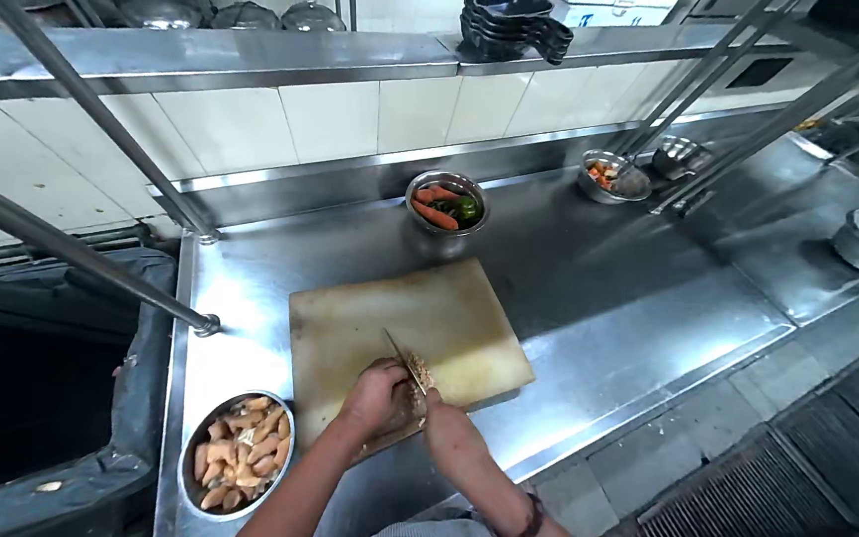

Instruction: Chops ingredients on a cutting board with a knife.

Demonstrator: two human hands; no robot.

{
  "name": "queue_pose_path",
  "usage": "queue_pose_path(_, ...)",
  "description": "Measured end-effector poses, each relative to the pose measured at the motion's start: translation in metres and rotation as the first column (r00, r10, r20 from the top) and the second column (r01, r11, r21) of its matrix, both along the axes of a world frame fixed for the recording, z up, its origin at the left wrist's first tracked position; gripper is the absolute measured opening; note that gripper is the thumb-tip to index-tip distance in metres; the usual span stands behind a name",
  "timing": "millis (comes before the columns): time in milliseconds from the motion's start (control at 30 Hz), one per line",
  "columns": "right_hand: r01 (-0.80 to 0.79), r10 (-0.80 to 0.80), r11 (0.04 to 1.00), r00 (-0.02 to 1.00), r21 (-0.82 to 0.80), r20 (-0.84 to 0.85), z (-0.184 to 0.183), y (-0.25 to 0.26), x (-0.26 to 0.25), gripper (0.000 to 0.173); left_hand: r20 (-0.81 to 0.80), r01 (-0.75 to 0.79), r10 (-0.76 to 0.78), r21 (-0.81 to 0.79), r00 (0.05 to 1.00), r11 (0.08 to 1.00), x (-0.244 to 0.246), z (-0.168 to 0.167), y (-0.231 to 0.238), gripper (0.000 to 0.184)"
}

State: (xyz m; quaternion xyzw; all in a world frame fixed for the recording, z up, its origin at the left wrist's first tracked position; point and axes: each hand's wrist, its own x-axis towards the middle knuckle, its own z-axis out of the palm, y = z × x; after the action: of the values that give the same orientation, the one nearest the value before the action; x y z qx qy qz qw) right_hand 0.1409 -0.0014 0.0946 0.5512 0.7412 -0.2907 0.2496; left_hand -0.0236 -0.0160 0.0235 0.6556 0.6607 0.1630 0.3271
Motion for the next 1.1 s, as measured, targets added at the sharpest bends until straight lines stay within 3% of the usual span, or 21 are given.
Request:
queue_pose_path(67, 0.017, -0.016, 0.999, 1.0, 0.045, -0.012, -0.02, -0.003, -0.004, 0.042, 0.011, -0.002, 0.002, 0.014, 1.0, 1.0, 0.001, -0.002, -0.002, 0.026)
queue_pose_path(233, -0.026, 0.026, 0.999, 0.999, -0.04, 0.019, 0.008, -0.002, -0.002, 0.044, 0.012, -0.002, 0.002, 0.01, 1.0, 1.0, -0.001, -0.001, -0.009, 0.028)
queue_pose_path(333, 0.005, -0.004, 1.0, 0.999, 0.025, -0.041, -0.026, -0.007, -0.005, 0.04, 0.017, -0.027, 0.026, 0.095, 1.0, 0.995, 0.001, -0.012, -0.013, 0.022)
queue_pose_path(467, -0.021, 0.019, 1.0, 0.989, -0.012, -0.144, -0.024, 0.005, 0.002, 0.038, -0.026, -0.171, 0.18, 0.213, 0.983, 0.962, 0.009, -0.017, -0.024, 0.025)
queue_pose_path(500, -0.012, 0.009, 1.0, 0.982, -0.014, -0.187, -0.021, 0.01, 0.009, 0.037, -0.039, -0.217, 0.233, 0.246, 0.972, 0.945, 0.012, -0.017, -0.026, 0.031)
queue_pose_path(567, 0.072, -0.065, 0.997, 0.956, 0.016, -0.284, -0.019, 0.016, 0.025, 0.035, -0.068, -0.247, 0.264, 0.195, 0.962, 0.949, 0.015, -0.015, -0.028, 0.064)
queue_pose_path(633, 0.233, -0.219, 0.972, 0.889, -0.014, -0.402, -0.032, 0.017, 0.048, 0.034, -0.119, -0.227, 0.235, 0.076, 0.965, 0.971, 0.018, -0.014, -0.029, 0.092)
queue_pose_path(667, 0.318, -0.311, 0.946, 0.832, -0.063, -0.459, -0.045, 0.015, 0.06, 0.033, -0.138, -0.219, 0.224, 0.047, 0.965, 0.974, 0.02, -0.015, -0.03, 0.097)
queue_pose_path(767, 0.492, -0.557, 0.825, 0.624, -0.278, -0.548, -0.075, 0.002, 0.085, 0.032, -0.153, -0.217, 0.226, 0.071, 0.962, 0.974, 0.023, -0.022, -0.025, 0.093)
queue_pose_path(833, 0.499, -0.598, 0.796, 0.57, -0.341, -0.563, -0.087, -0.012, 0.086, 0.033, -0.148, -0.195, 0.209, 0.103, 0.967, 0.975, 0.024, -0.024, -0.02, 0.084)
queue_pose_path(900, 0.464, -0.567, 0.821, 0.59, -0.334, -0.575, -0.094, -0.018, 0.076, 0.031, -0.145, -0.159, 0.172, 0.1, 0.974, 0.982, 0.026, -0.023, -0.011, 0.074)
queue_pose_path(967, 0.365, -0.458, 0.889, 0.694, -0.277, -0.555, -0.091, -0.012, 0.059, 0.034, -0.121, -0.138, 0.149, 0.097, 0.981, 0.986, 0.024, -0.022, -0.001, 0.061)
queue_pose_path(1100, 0.161, -0.206, 0.975, 0.916, -0.155, -0.343, -0.042, 0.018, 0.025, 0.036, -0.055, -0.093, 0.097, 0.067, 0.994, 0.993, 0.011, -0.011, 0.01, 0.04)
